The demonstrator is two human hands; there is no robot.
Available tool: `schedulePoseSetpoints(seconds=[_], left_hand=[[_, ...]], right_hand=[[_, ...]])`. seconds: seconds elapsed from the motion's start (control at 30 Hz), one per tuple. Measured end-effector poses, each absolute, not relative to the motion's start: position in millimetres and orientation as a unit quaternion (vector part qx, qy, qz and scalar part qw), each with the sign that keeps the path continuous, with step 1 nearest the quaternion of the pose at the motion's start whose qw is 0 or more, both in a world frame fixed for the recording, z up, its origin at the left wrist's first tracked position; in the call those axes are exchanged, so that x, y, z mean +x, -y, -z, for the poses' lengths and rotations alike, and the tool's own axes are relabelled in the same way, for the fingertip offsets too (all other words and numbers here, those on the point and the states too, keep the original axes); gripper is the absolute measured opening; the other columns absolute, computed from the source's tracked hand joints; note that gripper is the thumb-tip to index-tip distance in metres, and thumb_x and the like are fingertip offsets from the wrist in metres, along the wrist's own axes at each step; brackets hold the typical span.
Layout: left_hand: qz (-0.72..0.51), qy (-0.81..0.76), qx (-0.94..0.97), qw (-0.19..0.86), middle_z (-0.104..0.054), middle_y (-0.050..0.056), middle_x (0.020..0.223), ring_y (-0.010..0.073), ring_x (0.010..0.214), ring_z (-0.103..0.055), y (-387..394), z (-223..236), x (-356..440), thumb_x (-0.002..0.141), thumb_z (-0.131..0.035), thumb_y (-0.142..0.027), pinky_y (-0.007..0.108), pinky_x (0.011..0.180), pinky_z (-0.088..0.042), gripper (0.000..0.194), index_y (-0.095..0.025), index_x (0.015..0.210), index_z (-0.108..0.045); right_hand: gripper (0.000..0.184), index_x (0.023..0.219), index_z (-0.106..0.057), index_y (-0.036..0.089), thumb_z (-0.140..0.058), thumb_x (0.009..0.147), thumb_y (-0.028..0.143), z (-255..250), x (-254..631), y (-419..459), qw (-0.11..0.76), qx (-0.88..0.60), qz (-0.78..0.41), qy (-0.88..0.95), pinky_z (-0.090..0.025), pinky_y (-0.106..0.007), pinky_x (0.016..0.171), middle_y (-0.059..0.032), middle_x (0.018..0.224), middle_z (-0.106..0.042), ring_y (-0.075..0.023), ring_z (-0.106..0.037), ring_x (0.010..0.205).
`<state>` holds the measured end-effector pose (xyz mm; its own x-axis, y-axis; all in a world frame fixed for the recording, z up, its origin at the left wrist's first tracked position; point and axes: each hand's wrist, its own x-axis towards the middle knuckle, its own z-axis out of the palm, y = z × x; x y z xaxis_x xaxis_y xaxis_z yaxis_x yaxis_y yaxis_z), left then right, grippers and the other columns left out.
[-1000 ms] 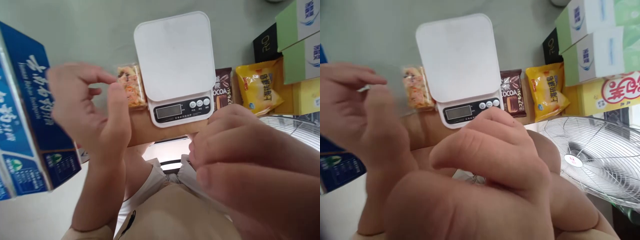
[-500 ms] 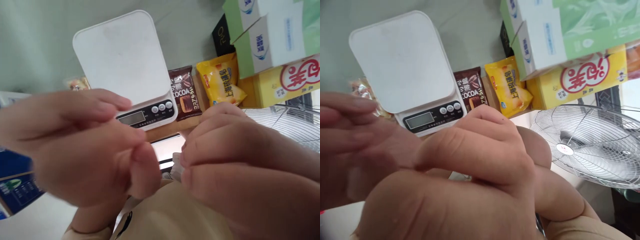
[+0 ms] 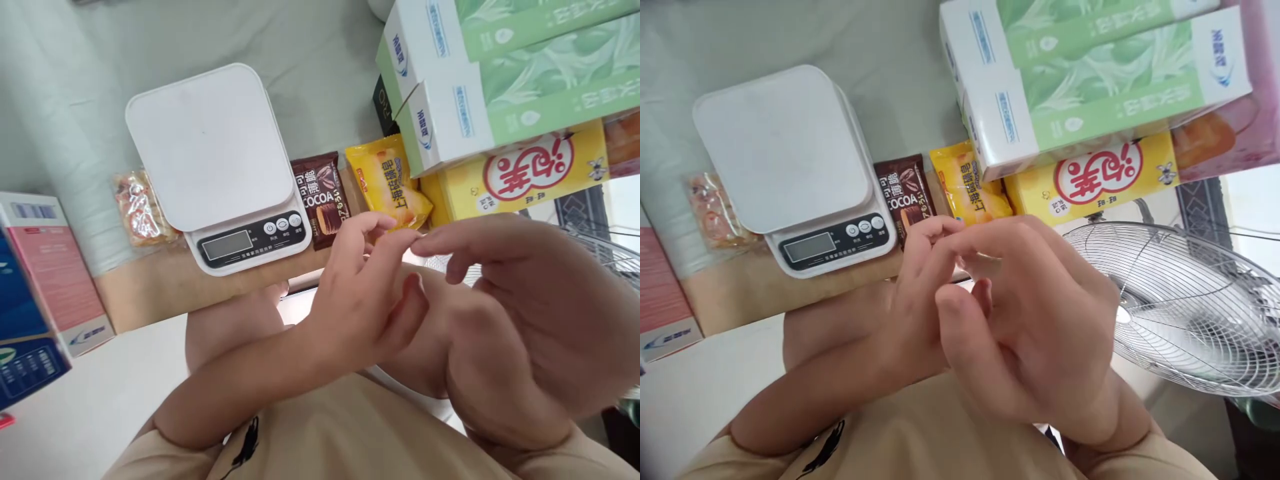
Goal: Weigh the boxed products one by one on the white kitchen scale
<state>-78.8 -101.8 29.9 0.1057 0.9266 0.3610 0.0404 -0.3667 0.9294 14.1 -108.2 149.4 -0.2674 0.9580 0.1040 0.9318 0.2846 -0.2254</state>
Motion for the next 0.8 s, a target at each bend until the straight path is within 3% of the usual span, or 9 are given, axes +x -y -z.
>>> schedulePoseSetpoints(seconds=[0.1,0.17,0.23,0.33,0.43,0.57,0.7,0.8], left_hand=[[-0.459,-0.419,0.647,0.442,-0.055,0.019,0.134,0.0255,0.116,-0.063,107.7,-35.9,-81.1,0.093,-0.059,-0.027,0.038,0.078,-0.063,0.045,-0.020,0.138,-0.051],[-0.420,-0.427,0.666,0.445,-0.056,0.021,0.132,0.0283,0.117,-0.062,108.0,-38.7,-86.7,0.092,-0.061,-0.034,0.041,0.080,-0.064,0.055,-0.018,0.144,-0.049],[-0.374,-0.433,0.684,0.453,-0.058,0.021,0.133,0.0296,0.117,-0.063,106.1,-41.1,-92.6,0.089,-0.062,-0.033,0.043,0.081,-0.063,0.060,-0.017,0.145,-0.048],[-0.337,-0.412,0.701,0.475,-0.063,0.018,0.134,0.0310,0.124,-0.063,102.2,-44.3,-96.7,0.085,-0.064,-0.027,0.044,0.084,-0.063,0.060,-0.019,0.143,-0.049],[-0.351,-0.377,0.697,0.500,-0.069,0.014,0.127,0.0302,0.126,-0.062,100.4,-45.6,-95.5,0.085,-0.062,-0.024,0.042,0.083,-0.063,0.049,-0.020,0.133,-0.055],[-0.380,-0.384,0.688,0.485,-0.068,0.011,0.108,0.0269,0.111,-0.065,103.0,-43.4,-95.7,0.083,-0.064,-0.023,0.037,0.072,-0.061,0.033,-0.020,0.116,-0.059],[-0.414,-0.401,0.682,0.450,-0.063,0.009,0.104,0.0202,0.098,-0.068,108.3,-37.7,-98.9,0.087,-0.063,-0.019,0.029,0.062,-0.057,0.035,-0.020,0.122,-0.061],[-0.454,-0.404,0.663,0.437,-0.065,0.005,0.104,0.0141,0.091,-0.070,111.9,-32.9,-100.3,0.094,-0.058,-0.016,0.024,0.059,-0.056,0.026,-0.023,0.119,-0.061]], right_hand=[[0.015,0.107,-0.063,0.028,-0.053,0.097,0.032,-138.9,21.7,99.7,0.154,-0.615,-0.054,0.772,-0.067,-0.037,0.072,-0.0048,0.107,-0.078,-0.0198,-0.075,0.092],[0.028,0.115,-0.067,0.023,-0.052,0.097,0.038,-132.8,24.6,98.5,0.113,-0.631,-0.025,0.767,-0.068,-0.045,0.085,-0.0123,0.127,-0.076,-0.0275,-0.075,0.114],[0.044,0.126,-0.068,0.018,-0.050,0.098,0.048,-127.4,25.5,99.9,0.067,-0.641,-0.004,0.764,-0.068,-0.053,0.089,-0.0202,0.144,-0.067,-0.0354,-0.072,0.126],[0.056,0.134,-0.066,0.015,-0.048,0.099,0.054,-121.1,25.3,102.4,0.045,-0.645,0.004,0.763,-0.066,-0.059,0.095,-0.0242,0.156,-0.057,-0.0399,-0.067,0.134],[0.061,0.136,-0.067,0.013,-0.047,0.098,0.056,-118.5,25.6,102.3,0.029,-0.639,0.002,0.769,-0.062,-0.063,0.103,-0.0264,0.155,-0.057,-0.0424,-0.062,0.141],[0.062,0.133,-0.070,0.011,-0.047,0.098,0.057,-119.7,24.7,100.3,0.019,-0.637,-0.004,0.770,-0.062,-0.065,0.100,-0.0270,0.149,-0.062,-0.0447,-0.064,0.137],[0.055,0.129,-0.071,0.012,-0.048,0.098,0.052,-121.0,20.3,99.0,0.030,-0.631,-0.017,0.775,-0.063,-0.062,0.098,-0.0217,0.138,-0.071,-0.0415,-0.068,0.132],[0.050,0.125,-0.072,0.012,-0.050,0.098,0.048,-122.5,16.2,100.4,0.032,-0.628,-0.019,0.777,-0.064,-0.059,0.096,-0.0185,0.130,-0.076,-0.0397,-0.071,0.128]])
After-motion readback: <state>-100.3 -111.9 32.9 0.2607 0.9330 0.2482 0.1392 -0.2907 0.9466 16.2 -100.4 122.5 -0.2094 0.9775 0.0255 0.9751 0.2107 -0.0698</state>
